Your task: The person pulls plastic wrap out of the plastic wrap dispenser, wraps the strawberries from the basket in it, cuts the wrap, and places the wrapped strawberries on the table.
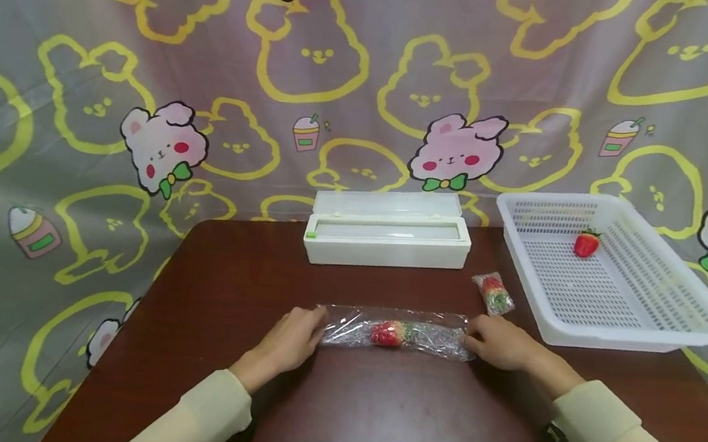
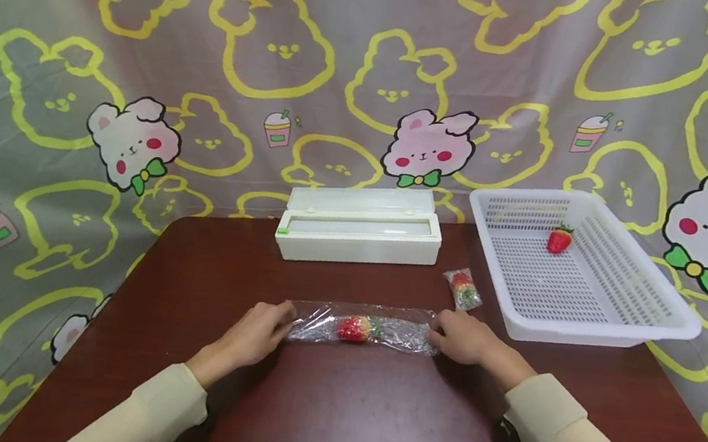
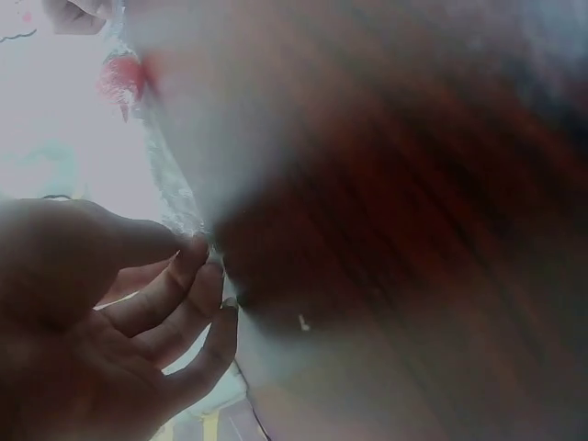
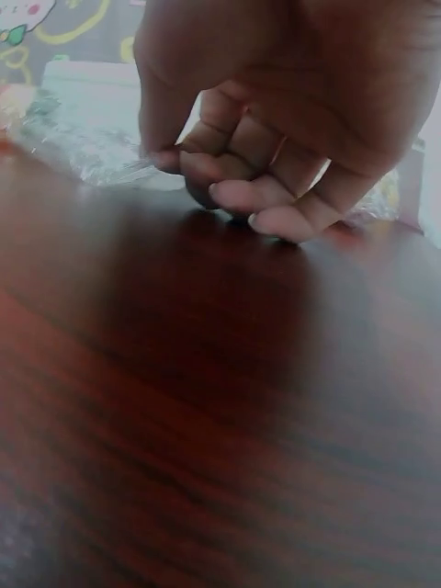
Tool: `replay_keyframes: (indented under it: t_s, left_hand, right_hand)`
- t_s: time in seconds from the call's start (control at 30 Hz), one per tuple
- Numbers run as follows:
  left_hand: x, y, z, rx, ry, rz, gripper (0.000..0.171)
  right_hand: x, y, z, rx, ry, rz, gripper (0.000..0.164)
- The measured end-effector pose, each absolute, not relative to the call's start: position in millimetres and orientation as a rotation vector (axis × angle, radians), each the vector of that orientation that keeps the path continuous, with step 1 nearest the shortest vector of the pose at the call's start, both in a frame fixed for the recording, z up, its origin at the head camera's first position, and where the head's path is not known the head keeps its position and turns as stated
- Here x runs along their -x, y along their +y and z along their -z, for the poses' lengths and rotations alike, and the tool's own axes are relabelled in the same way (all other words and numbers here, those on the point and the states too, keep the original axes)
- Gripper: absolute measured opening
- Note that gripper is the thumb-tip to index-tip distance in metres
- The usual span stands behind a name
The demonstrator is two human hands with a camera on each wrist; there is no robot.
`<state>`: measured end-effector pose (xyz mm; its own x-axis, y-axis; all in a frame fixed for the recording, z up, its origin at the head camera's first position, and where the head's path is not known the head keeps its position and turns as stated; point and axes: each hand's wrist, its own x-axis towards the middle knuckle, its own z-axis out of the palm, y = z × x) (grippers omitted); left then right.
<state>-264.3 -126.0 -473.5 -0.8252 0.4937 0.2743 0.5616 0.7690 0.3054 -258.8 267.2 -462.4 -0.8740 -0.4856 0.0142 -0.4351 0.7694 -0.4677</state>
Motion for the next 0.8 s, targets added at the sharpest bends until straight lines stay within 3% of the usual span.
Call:
replay_keyframes:
  t_s: [0.23,0.4,0.57,0.8]
  left_hand:
    - [262,-126,461,0.763,-2.667,0.438,0.007]
    - [258,-116,448,0.988,-2.584,0.384,0.013]
    - [258,-100,453,1.128,-2.658,0.306,0.030]
    - [265,-90,467,1.134,-2.651,0.210,0.024]
  right_hand:
    - [247,260,454,0.596,3.076,0.482,0.015]
    - [241,248,449,0.930,3.286,0.333,0.021]
    - [242,229,454,1.237,3.269,0.201,0.036]
    - [242,213,468,1.344,3.165,0.090,0.019]
